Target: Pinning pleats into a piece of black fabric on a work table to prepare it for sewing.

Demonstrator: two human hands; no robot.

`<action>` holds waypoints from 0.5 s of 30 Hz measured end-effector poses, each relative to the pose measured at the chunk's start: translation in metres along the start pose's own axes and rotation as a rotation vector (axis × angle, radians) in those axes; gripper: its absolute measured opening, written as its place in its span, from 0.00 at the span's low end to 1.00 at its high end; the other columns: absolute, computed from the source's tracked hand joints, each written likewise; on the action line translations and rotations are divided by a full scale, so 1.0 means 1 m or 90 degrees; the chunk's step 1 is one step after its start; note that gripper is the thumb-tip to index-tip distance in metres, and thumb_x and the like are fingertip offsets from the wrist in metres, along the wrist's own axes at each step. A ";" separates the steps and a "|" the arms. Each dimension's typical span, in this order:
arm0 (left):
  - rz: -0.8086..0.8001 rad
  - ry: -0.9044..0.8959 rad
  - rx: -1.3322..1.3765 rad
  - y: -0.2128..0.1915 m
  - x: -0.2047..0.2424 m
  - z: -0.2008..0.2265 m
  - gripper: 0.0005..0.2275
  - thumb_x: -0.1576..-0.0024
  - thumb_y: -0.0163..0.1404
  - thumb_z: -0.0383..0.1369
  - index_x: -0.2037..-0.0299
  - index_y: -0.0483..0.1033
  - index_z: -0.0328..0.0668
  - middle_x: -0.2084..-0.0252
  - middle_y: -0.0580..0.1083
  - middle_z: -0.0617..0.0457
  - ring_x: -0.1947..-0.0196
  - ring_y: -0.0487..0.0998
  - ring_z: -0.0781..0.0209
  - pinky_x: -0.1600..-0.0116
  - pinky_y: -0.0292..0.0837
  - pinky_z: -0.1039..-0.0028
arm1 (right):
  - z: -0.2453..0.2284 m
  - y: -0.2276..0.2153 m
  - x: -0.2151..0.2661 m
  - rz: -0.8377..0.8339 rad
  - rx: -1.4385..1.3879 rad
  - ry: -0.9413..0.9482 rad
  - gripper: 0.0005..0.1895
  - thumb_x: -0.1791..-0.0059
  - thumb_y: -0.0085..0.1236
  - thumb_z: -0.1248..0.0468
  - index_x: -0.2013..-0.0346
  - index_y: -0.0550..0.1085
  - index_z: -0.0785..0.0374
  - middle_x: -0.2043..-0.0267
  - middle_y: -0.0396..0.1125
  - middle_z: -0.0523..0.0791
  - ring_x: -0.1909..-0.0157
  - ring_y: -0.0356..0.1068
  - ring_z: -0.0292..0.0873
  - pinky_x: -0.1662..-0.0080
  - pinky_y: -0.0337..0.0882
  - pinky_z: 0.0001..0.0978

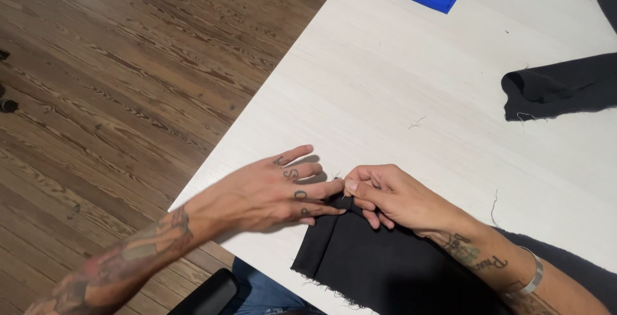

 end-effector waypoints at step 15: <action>0.050 0.036 0.061 0.029 0.000 -0.018 0.19 0.25 0.59 0.46 0.26 0.85 0.62 0.32 0.77 0.66 0.31 0.79 0.58 0.08 0.68 0.56 | -0.004 0.003 0.004 0.134 -0.042 -0.084 0.13 0.39 0.67 0.67 0.53 0.89 0.78 0.76 0.76 0.53 0.81 0.81 0.45 0.80 0.78 0.29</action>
Point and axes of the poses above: each hand's wrist, its own x-axis away from the middle knuckle, its own y-axis out of the palm, z = x × y, the point moved 6 cm from there along -x, towards the middle knuckle
